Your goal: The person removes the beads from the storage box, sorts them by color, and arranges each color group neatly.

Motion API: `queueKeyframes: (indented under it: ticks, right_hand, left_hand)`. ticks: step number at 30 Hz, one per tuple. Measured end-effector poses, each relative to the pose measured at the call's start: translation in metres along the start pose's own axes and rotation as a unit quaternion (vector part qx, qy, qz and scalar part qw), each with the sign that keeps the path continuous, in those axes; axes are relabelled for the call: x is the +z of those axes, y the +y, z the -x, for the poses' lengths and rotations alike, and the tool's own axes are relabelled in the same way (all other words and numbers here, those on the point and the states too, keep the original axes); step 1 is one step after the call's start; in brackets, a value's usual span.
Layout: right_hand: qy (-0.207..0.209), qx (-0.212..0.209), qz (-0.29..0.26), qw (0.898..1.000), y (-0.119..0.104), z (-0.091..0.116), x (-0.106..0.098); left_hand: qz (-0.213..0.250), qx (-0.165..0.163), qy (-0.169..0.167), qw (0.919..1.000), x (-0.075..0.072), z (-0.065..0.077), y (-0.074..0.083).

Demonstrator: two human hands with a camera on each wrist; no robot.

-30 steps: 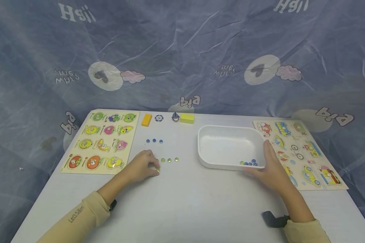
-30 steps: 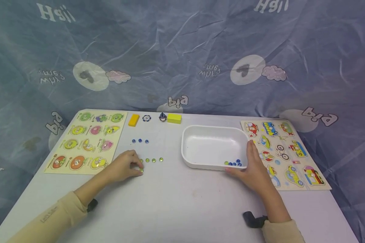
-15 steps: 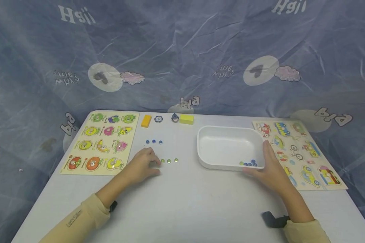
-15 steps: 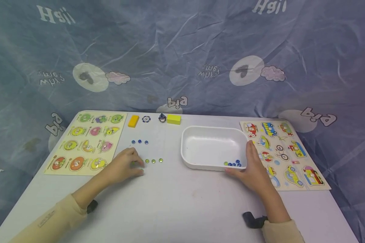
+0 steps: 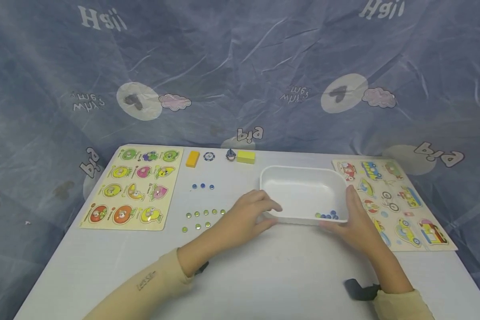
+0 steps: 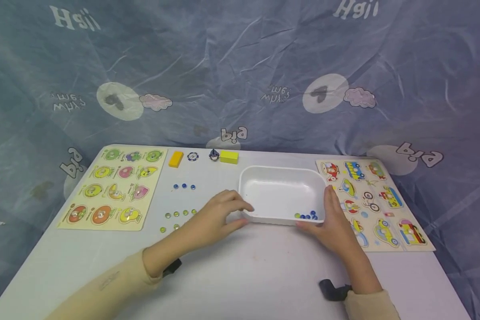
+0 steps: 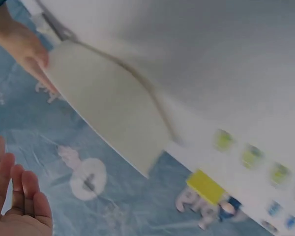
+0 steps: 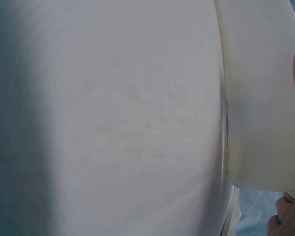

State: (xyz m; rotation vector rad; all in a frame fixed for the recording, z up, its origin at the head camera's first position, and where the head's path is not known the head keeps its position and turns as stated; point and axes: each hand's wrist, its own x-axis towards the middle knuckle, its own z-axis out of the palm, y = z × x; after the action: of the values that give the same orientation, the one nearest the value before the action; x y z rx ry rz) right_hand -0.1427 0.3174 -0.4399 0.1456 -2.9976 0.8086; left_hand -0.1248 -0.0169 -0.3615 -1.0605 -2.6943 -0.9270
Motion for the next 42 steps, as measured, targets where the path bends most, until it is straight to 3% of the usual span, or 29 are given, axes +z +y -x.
queueKeyframes:
  ticks: [3,6,11,15,23,30,37,42]
  right_hand:
    - [0.003,-0.001,0.001,1.0,0.0,0.0,0.0]
    - [0.005,-0.005,-0.003,1.0,-0.001,-0.001,0.0]
    - [0.006,-0.011,-0.005,1.0,-0.003,-0.001,0.001]
    - [0.01,-0.019,-0.008,1.0,-0.002,-0.001,0.0]
    - [0.011,-0.028,-0.012,0.999,-0.001,-0.001,0.001]
    - [0.009,-0.025,-0.01,1.0,-0.002,-0.001,0.0]
    - [0.01,-0.027,-0.008,1.0,-0.001,0.0,0.0]
    - [0.007,-0.023,-0.006,1.0,0.0,0.0,-0.001]
  left_hand:
    - [-0.005,0.02,-0.007,0.9998,0.018,-0.03,0.01]
    - [-0.016,0.013,-0.028,0.9994,0.037,-0.06,0.012]
    - [-0.021,-0.033,-0.081,0.996,0.067,-0.099,0.005]
    - [-0.005,-0.076,-0.125,0.9892,0.088,-0.118,-0.004]
    - [0.047,-0.126,-0.177,0.975,0.116,-0.135,-0.011]
    - [0.068,-0.156,-0.214,0.9619,0.127,-0.141,-0.009]
    - [0.084,-0.164,-0.218,0.9583,0.129,-0.141,-0.009]
    - [0.08,-0.156,-0.218,0.9601,0.132,-0.142,-0.01]
